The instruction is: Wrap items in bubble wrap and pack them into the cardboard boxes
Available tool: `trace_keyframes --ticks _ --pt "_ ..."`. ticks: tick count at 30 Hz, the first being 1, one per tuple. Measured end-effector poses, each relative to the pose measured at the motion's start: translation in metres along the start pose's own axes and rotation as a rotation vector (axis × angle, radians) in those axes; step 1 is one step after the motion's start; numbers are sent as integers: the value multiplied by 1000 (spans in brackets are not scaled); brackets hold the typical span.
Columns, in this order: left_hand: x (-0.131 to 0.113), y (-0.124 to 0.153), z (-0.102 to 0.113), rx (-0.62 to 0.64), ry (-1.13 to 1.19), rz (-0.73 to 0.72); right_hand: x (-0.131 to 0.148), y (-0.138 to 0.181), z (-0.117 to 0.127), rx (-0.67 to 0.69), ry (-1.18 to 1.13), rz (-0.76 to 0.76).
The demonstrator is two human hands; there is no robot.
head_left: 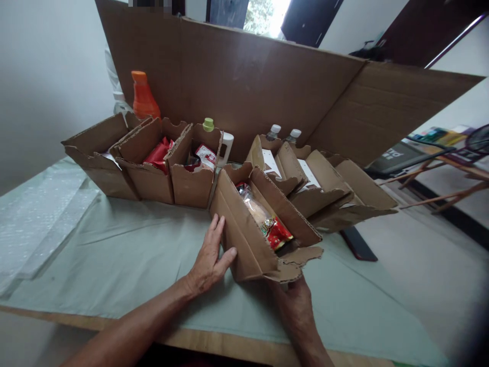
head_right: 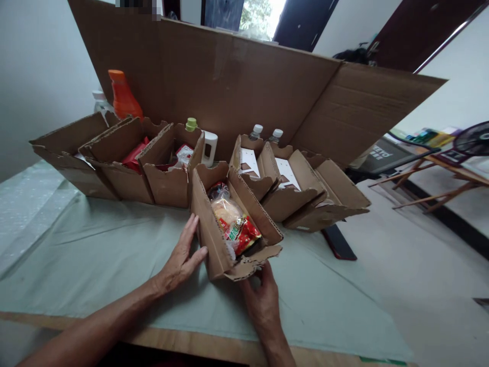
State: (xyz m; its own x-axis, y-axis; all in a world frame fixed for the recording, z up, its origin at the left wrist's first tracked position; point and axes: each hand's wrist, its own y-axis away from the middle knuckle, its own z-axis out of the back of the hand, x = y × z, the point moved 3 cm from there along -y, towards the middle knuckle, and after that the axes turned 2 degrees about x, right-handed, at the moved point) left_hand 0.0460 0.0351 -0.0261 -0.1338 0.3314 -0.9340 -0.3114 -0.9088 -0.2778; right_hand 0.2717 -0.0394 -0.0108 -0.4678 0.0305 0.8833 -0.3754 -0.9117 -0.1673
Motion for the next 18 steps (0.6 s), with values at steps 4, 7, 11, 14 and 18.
trace_keyframes --ticks 4,7,11,14,18 --pt "2 -5 16 -43 109 4 17 9 -16 -12 90 95" --pt "2 -7 25 -59 162 -28 28 7 -25 -9 132 204" --pt "-5 -8 31 -39 210 -112 38 -4 -35 -5 145 285" --pt "-12 -8 33 -17 229 -160 42 -15 -44 -15 135 294" --pt "-9 -14 32 -94 142 -49 41 -35 -64 -27 68 265"
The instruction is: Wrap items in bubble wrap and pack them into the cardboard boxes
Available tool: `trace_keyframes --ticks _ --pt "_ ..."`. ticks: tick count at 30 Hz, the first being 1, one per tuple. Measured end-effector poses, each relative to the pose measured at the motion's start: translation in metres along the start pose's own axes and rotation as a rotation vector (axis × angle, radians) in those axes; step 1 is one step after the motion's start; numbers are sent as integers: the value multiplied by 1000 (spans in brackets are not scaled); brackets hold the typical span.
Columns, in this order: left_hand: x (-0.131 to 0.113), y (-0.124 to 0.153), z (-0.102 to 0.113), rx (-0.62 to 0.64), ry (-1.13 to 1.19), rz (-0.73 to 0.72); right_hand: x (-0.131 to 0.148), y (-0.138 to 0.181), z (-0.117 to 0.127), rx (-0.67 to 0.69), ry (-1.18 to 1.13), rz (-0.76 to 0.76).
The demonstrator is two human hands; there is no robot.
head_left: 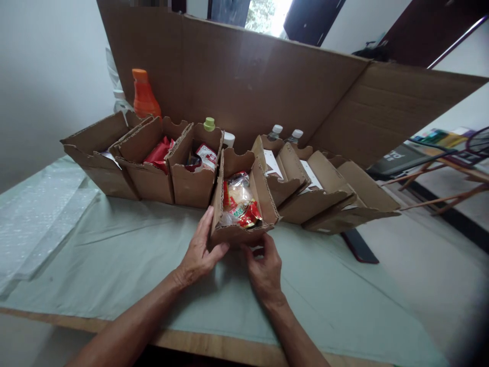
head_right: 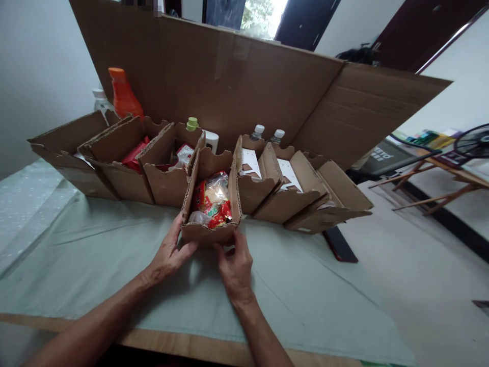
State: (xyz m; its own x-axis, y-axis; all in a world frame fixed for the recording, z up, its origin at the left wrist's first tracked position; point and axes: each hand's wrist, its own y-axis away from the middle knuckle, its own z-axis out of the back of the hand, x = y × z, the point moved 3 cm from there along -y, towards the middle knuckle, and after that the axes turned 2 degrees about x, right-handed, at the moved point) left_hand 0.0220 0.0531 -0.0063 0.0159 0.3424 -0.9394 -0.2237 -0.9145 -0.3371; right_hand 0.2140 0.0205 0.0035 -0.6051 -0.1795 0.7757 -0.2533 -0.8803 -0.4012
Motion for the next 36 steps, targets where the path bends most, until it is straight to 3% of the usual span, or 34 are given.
trace_keyframes --ticks 6,9,15,22,27,29,32,36 --pt "18 -8 14 -287 -172 248 -15 -31 -24 -20 -91 -57" --pt "21 -7 15 -324 -45 269 -20 -30 -25 -2 -91 -71" --pt "20 -1 -1 -216 102 207 -20 -11 -33 141 -86 -43" --pt "36 -12 -10 176 210 198 -27 -10 -40 198 -73 5" --pt "41 -19 -10 234 239 240 -20 -9 -38 274 -30 46" --pt "39 -20 -11 178 300 287 -7 -13 -40 333 -45 105" --pt "36 -19 -7 -44 387 400 13 -29 -50 437 -66 222" --pt "33 -17 1 -254 413 501 18 -65 -66 476 -1 190"
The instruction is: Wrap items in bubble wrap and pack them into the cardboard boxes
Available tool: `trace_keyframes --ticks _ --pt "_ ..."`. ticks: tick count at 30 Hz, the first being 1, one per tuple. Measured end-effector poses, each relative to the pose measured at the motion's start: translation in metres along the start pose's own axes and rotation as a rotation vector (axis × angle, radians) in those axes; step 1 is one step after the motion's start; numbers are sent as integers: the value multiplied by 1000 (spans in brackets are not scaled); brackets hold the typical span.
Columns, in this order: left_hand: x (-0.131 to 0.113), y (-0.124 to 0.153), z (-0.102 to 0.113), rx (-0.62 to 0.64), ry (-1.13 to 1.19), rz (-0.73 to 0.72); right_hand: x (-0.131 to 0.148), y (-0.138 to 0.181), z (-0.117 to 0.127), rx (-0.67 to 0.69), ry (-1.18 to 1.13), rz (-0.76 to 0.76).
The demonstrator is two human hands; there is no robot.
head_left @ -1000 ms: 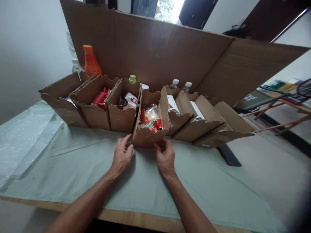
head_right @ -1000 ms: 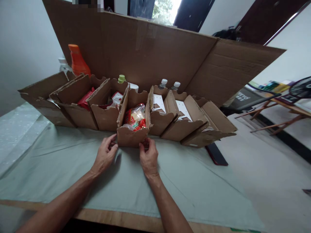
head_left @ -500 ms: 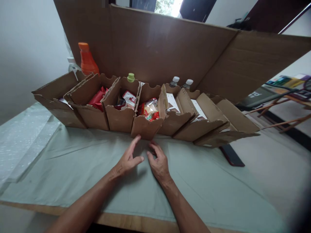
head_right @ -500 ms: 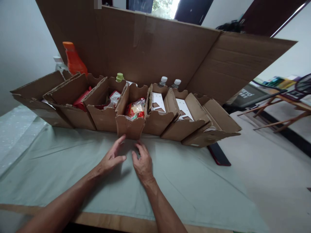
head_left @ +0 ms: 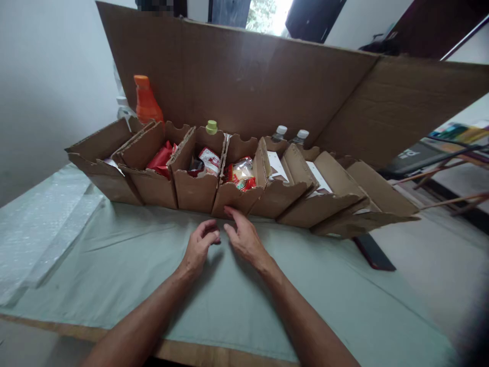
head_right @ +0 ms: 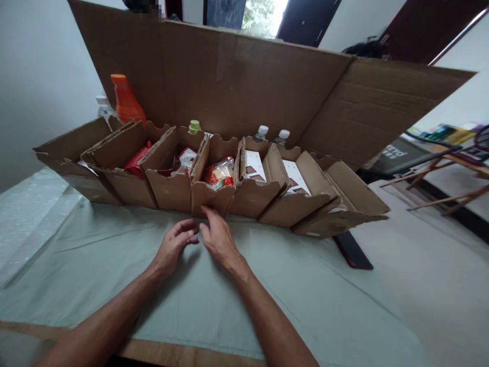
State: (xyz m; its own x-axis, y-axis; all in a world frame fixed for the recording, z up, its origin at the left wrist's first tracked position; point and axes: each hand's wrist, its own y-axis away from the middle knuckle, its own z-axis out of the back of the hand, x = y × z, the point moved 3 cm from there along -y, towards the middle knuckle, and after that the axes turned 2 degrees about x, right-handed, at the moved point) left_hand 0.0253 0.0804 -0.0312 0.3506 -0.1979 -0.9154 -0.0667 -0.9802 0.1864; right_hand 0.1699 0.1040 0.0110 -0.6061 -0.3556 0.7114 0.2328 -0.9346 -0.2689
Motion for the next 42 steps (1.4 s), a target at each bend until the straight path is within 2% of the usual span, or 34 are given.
trace_keyframes --ticks 3,6,11,15,18,21,23,26,28,30,32,35,37,39,42 --pt "-4 1 4 -89 54 28 -7 -16 5 -33 17 -42" --pt "-6 2 5 -150 110 46 0 -17 11 -43 23 -46" --pt "-10 -1 7 -243 158 25 54 -24 21 -90 -40 31" --pt "-24 -2 16 -311 147 -49 88 -62 20 -120 80 22" --pt "-43 12 31 -364 137 -112 94 -90 15 -92 232 -35" --pt "-58 45 55 -433 81 -215 99 -90 11 -63 306 -36" --pt "-62 72 74 -482 -15 -272 105 -68 10 -48 303 0" --pt "-57 105 99 -534 -142 -286 120 -8 15 -29 264 160" --pt "-54 118 111 -564 -182 -300 126 41 30 -24 230 287" --pt "-53 127 116 -584 -212 -334 123 86 54 -36 190 314" --pt "-53 132 114 -555 -245 -382 108 123 86 -148 190 216" --pt "-50 135 100 -408 -313 -420 72 173 133 -425 149 -66" --pt "-45 137 91 -290 -377 -381 49 204 149 -487 76 -174" --pt "-39 139 85 -180 -451 -295 34 230 149 -390 70 -202" --pt "-30 147 82 -69 -541 -158 22 252 125 -129 134 -288"
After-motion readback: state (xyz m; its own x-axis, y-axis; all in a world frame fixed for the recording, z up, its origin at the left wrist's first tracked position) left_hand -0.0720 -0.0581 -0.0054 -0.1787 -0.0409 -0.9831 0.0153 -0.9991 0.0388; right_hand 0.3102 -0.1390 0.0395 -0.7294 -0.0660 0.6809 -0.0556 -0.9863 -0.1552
